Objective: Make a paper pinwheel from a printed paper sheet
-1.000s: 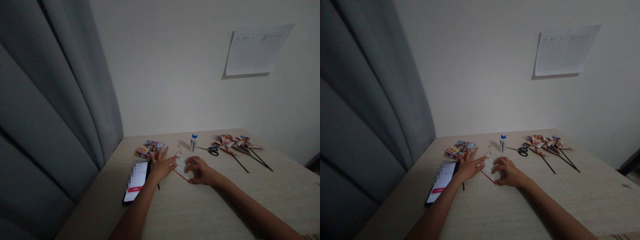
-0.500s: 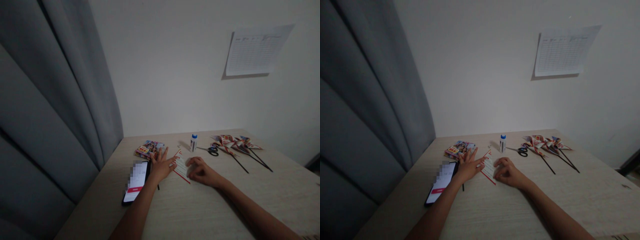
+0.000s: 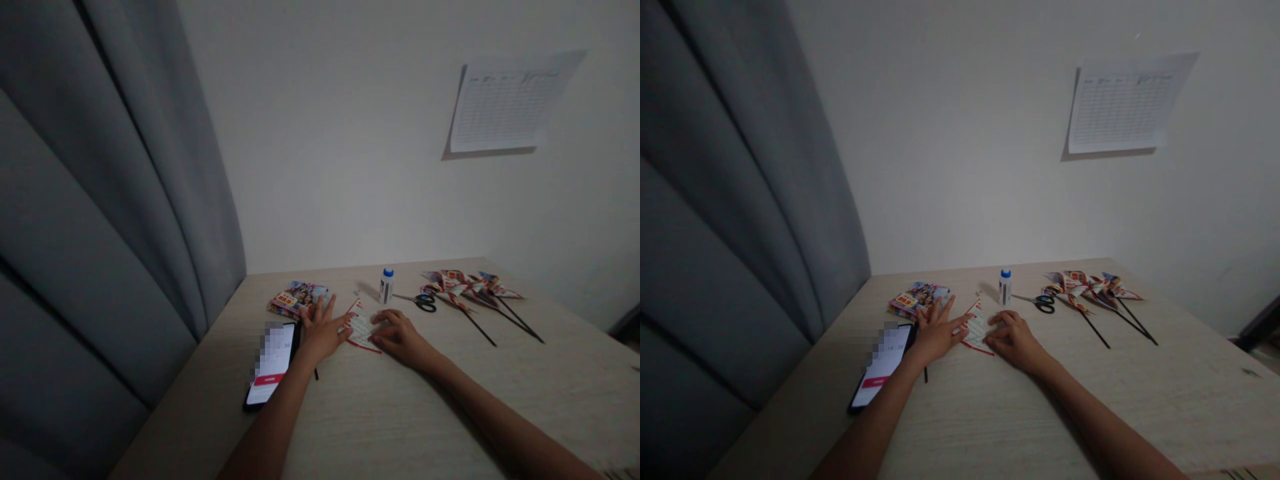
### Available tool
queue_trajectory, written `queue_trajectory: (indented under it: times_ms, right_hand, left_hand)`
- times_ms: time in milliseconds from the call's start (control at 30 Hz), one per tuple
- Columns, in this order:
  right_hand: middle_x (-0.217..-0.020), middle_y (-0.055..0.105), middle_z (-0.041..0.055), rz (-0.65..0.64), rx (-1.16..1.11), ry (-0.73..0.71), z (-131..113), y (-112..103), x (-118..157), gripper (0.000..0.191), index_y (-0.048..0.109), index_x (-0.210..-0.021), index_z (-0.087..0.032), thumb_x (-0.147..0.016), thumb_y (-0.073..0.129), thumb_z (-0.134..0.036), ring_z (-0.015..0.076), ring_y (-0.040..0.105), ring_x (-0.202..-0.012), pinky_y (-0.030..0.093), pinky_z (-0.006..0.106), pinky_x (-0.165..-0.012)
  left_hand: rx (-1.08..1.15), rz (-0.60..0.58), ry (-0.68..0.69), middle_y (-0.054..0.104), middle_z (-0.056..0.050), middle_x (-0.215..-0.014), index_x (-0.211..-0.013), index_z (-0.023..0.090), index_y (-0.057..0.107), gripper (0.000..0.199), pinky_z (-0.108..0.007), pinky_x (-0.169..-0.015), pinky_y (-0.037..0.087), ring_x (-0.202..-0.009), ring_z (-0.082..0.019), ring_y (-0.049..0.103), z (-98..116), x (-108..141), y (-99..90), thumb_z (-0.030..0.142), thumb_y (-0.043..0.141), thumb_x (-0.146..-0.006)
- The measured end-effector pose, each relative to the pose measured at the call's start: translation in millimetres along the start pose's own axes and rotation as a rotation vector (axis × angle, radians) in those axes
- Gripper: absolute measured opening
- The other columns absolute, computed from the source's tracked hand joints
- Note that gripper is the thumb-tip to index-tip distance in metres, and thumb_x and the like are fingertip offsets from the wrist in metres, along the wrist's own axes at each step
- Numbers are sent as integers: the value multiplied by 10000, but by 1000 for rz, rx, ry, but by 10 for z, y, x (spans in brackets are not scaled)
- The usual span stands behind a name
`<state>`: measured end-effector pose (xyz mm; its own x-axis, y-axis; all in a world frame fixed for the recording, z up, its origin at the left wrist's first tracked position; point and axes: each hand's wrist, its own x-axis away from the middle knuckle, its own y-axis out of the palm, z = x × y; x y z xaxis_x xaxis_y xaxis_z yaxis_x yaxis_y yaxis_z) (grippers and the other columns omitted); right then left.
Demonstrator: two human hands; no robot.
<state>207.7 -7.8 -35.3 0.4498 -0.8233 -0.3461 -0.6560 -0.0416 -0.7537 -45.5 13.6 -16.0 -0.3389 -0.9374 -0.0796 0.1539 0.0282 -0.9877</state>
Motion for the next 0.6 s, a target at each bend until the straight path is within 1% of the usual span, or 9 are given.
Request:
queue_trajectory:
  times_ms: [100, 200, 367, 600]
  right_hand:
    - [-1239, 637, 66, -7, -99, -35, 34, -6, 12, 234, 797, -876, -295, -893, 637, -465, 278, 438, -1292, 360, 482, -1114]
    - [-1236, 626, 81, 18, -141, -23, 46, -14, 22, 276, 789, -872, -266, -893, 628, -489, 271, 460, -1263, 371, 471, -1109]
    - [-1267, 600, 95, 6, -28, 10, -11, -18, 6, 296, 793, -905, -272, -916, 591, -488, 281, 445, -1247, 378, 491, -1095]
    - [-1275, 579, 106, 31, 103, 99, 0, 55, -61, 293, 771, -1078, -321, -953, 535, -442, 293, 433, -1247, 388, 490, -1082]
  left_hand:
    - [-4, 18, 3, 100, 56, -1670, -1406, 580, 418, 476, -808, -1042, -66, -1515, -400, -41, 10, 15, -2, 643, 395, -935]
    - [-12, 16, 8, 96, 55, -1671, -1414, 570, 416, 478, -807, -1045, -63, -1515, -404, -29, 24, 27, -11, 639, 375, -943]
    - [3, -6, 2, 92, 54, -1671, -1412, 558, 431, 480, -800, -1045, -81, -1512, -415, -23, 31, 16, -23, 623, 409, -937]
    - [14, -45, -21, 78, 61, -1672, -1418, 558, 420, 486, -804, -1042, -75, -1509, -423, -38, 51, 10, -56, 611, 420, -935]
